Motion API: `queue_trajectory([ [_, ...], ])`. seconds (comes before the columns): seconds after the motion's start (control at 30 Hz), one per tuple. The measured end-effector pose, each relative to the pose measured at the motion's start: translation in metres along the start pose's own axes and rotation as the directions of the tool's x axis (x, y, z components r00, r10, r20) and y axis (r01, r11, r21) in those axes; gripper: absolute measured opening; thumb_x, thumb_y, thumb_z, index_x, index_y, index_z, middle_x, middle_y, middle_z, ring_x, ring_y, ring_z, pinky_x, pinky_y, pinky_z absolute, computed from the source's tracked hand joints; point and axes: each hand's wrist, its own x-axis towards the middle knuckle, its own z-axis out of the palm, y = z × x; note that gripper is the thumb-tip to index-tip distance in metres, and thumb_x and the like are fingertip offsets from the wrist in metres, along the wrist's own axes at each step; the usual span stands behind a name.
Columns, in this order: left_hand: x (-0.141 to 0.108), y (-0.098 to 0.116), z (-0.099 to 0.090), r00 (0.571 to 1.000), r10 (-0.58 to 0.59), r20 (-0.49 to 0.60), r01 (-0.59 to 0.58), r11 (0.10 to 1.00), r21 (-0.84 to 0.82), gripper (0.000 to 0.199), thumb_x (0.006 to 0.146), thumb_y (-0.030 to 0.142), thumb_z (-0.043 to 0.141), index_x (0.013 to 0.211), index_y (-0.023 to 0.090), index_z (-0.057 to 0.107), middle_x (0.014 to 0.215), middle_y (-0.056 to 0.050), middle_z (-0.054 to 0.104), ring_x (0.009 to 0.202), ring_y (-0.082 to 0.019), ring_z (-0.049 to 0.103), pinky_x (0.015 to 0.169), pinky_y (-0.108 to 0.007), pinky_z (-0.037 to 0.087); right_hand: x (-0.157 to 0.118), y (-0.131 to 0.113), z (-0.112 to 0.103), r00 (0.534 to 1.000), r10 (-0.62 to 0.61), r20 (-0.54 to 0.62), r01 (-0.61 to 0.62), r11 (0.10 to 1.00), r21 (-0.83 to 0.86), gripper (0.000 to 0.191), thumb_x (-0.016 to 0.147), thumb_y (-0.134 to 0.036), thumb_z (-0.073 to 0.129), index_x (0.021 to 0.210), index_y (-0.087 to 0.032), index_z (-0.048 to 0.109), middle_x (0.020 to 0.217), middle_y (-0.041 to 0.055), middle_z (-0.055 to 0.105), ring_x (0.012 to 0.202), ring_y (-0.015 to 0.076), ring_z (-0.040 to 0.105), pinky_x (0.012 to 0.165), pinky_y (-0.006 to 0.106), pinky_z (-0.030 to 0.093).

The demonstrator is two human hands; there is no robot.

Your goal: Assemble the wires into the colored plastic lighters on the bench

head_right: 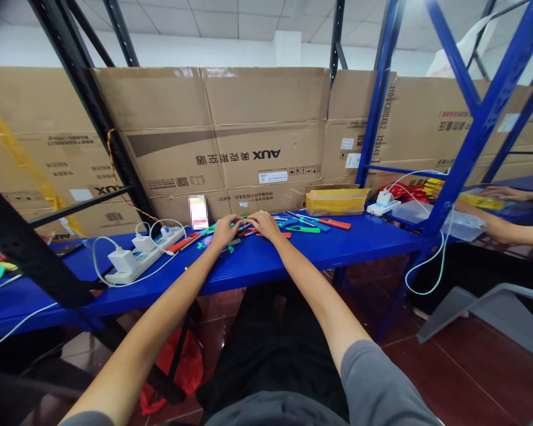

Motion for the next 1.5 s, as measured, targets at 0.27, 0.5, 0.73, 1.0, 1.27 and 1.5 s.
queue_trajectory([
  [0.27, 0.001, -0.003, 0.002, 0.998, -0.07, 0.005, 0.07, 0.997, -0.043, 0.013, 0.098, 0.025, 0.067, 0.095, 0.02, 0.079, 0.094, -0.008, 0.082, 0.086, -0.024, 0.075, 0.08, -0.03, 0.052, -0.001, -0.01, -0.005, 0.999, 0.032, 0.027, -0.032, 0.999, -0.001, 0.025, 0.109, -0.023, 0.06, 0.12, -0.02, 0.083, 0.115, 0.0103, 0.081, 0.105, 0.0226, 0.068, 0.098, 0.031, 0.05],
  [0.5, 0.0, -0.002, 0.001, 1.0, -0.009, 0.013, 0.01, 0.998, -0.06, 0.01, 0.096, 0.023, 0.068, 0.098, 0.019, 0.078, 0.093, -0.008, 0.081, 0.086, -0.024, 0.074, 0.081, -0.03, 0.053, -0.001, -0.019, -0.01, 0.997, 0.003, 0.081, 0.002, 0.998, -0.056, 0.028, 0.109, -0.023, 0.058, 0.124, -0.019, 0.081, 0.112, 0.0119, 0.079, 0.105, 0.0234, 0.067, 0.098, 0.032, 0.05],
  [0.73, 0.0, 0.002, 0.001, 0.999, 0.043, 0.019, -0.041, 0.995, -0.092, 0.013, 0.098, 0.027, 0.067, 0.099, 0.019, 0.077, 0.096, -0.008, 0.081, 0.087, -0.023, 0.074, 0.083, -0.031, 0.054, -0.001, -0.022, -0.012, 0.995, 0.024, 0.093, -0.016, 0.996, -0.091, 0.029, 0.11, -0.022, 0.056, 0.122, -0.018, 0.082, 0.111, 0.0128, 0.079, 0.105, 0.0236, 0.067, 0.098, 0.032, 0.049],
  [1.0, 0.001, -0.002, 0.002, 0.999, -0.031, -0.021, 0.029, 0.997, -0.07, 0.015, 0.099, 0.028, 0.066, 0.095, 0.021, 0.078, 0.099, -0.008, 0.082, 0.09, -0.024, 0.075, 0.085, -0.032, 0.054, -0.004, -0.021, -0.013, 0.992, 0.109, 0.058, -0.106, 0.993, -0.041, 0.028, 0.11, -0.033, 0.059, 0.124, -0.021, 0.081, 0.116, 0.0111, 0.079, 0.106, 0.0222, 0.07, 0.099, 0.03, 0.05],
  [1.27, 0.002, -0.005, 0.005, 0.995, -0.097, 0.005, 0.097, 0.987, -0.132, 0.01, 0.094, 0.025, 0.072, 0.099, 0.02, 0.078, 0.097, -0.007, 0.082, 0.088, -0.023, 0.076, 0.083, -0.031, 0.057, -0.003, -0.018, -0.01, 0.988, 0.156, 0.018, -0.155, 0.987, -0.05, 0.025, 0.11, -0.031, 0.06, 0.115, -0.021, 0.082, 0.111, 0.0109, 0.08, 0.105, 0.0228, 0.071, 0.096, 0.03, 0.051],
  [1.5, 0.003, -0.008, 0.007, 0.996, -0.09, 0.008, 0.09, 0.991, -0.1, 0.013, 0.092, 0.021, 0.07, 0.102, 0.019, 0.079, 0.099, -0.008, 0.081, 0.088, -0.023, 0.075, 0.085, -0.032, 0.057, -0.003, -0.013, -0.007, 0.985, 0.17, -0.01, -0.17, 0.985, -0.026, 0.023, 0.108, -0.028, 0.06, 0.113, -0.022, 0.082, 0.11, 0.0099, 0.08, 0.103, 0.0229, 0.071, 0.096, 0.031, 0.053],
])
